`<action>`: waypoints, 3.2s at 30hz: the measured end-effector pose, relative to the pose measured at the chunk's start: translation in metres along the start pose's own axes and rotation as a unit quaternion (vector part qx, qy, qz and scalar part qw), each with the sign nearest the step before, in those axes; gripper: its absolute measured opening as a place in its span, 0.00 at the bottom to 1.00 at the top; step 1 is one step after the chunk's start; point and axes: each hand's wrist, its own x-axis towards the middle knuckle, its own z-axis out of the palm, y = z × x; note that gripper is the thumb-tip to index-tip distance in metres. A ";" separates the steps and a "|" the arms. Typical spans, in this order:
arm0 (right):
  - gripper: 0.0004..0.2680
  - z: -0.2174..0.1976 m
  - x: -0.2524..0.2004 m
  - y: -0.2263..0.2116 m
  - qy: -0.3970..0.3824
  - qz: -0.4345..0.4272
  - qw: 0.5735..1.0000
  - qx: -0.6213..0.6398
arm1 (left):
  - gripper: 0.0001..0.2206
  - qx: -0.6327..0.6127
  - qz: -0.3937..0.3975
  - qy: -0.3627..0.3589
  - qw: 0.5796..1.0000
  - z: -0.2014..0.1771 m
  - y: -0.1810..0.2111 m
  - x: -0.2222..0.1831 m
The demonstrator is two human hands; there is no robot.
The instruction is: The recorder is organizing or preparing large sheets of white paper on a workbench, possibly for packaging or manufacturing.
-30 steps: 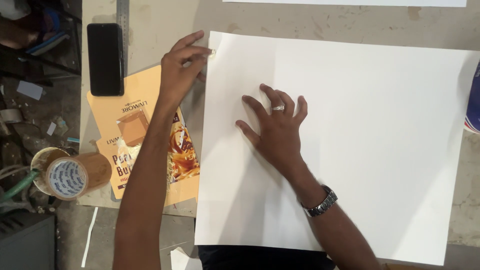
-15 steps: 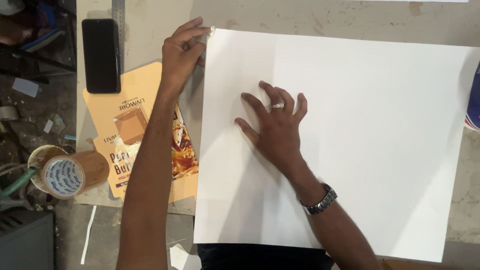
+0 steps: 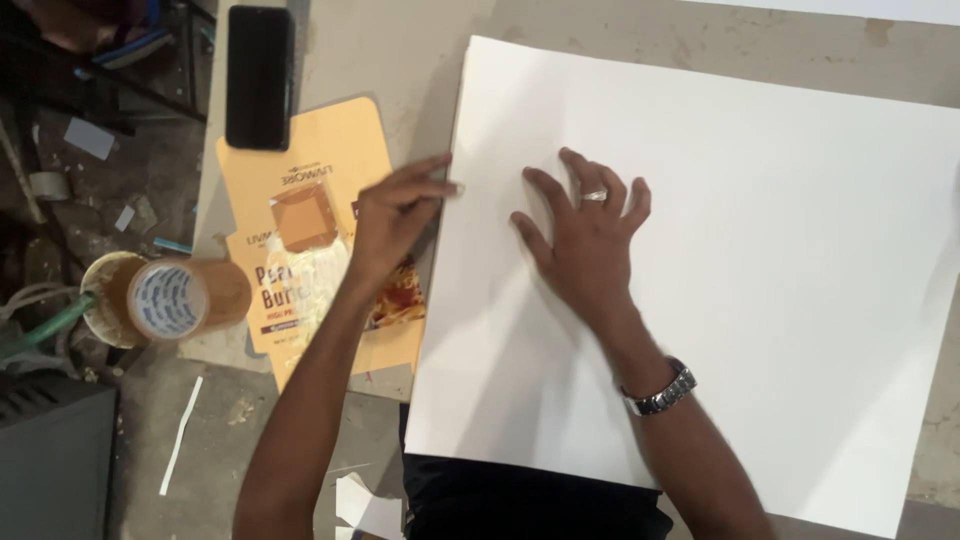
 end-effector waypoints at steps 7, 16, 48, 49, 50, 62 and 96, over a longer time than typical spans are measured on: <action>0.17 0.000 0.000 0.002 -0.002 -0.011 1.000 -0.003 | 0.11 0.047 -0.004 -0.013 0.999 -0.004 0.014 -0.098; 0.16 0.002 -0.004 0.005 0.012 -0.026 1.000 0.003 | 0.10 0.099 0.070 -0.006 0.993 -0.009 0.042 -0.217; 0.15 0.006 -0.009 0.015 0.024 -0.061 0.998 -0.012 | 0.25 0.499 -0.066 0.147 0.852 -0.066 0.032 -0.186; 0.15 0.004 -0.009 0.015 0.025 -0.058 0.998 -0.012 | 0.25 0.499 -0.065 0.145 0.852 -0.067 0.029 -0.181; 0.15 0.004 -0.008 0.015 0.023 -0.058 0.998 -0.008 | 0.25 0.503 -0.065 0.137 0.851 -0.068 0.025 -0.177; 0.14 0.001 -0.008 0.012 0.014 -0.053 0.999 -0.002 | 0.26 0.540 -0.063 0.118 0.831 -0.071 0.013 -0.153; 0.17 -0.004 0.001 -0.001 -0.001 -0.003 1.000 0.004 | 0.19 -0.204 -0.025 -0.024 0.978 -0.003 -0.005 0.099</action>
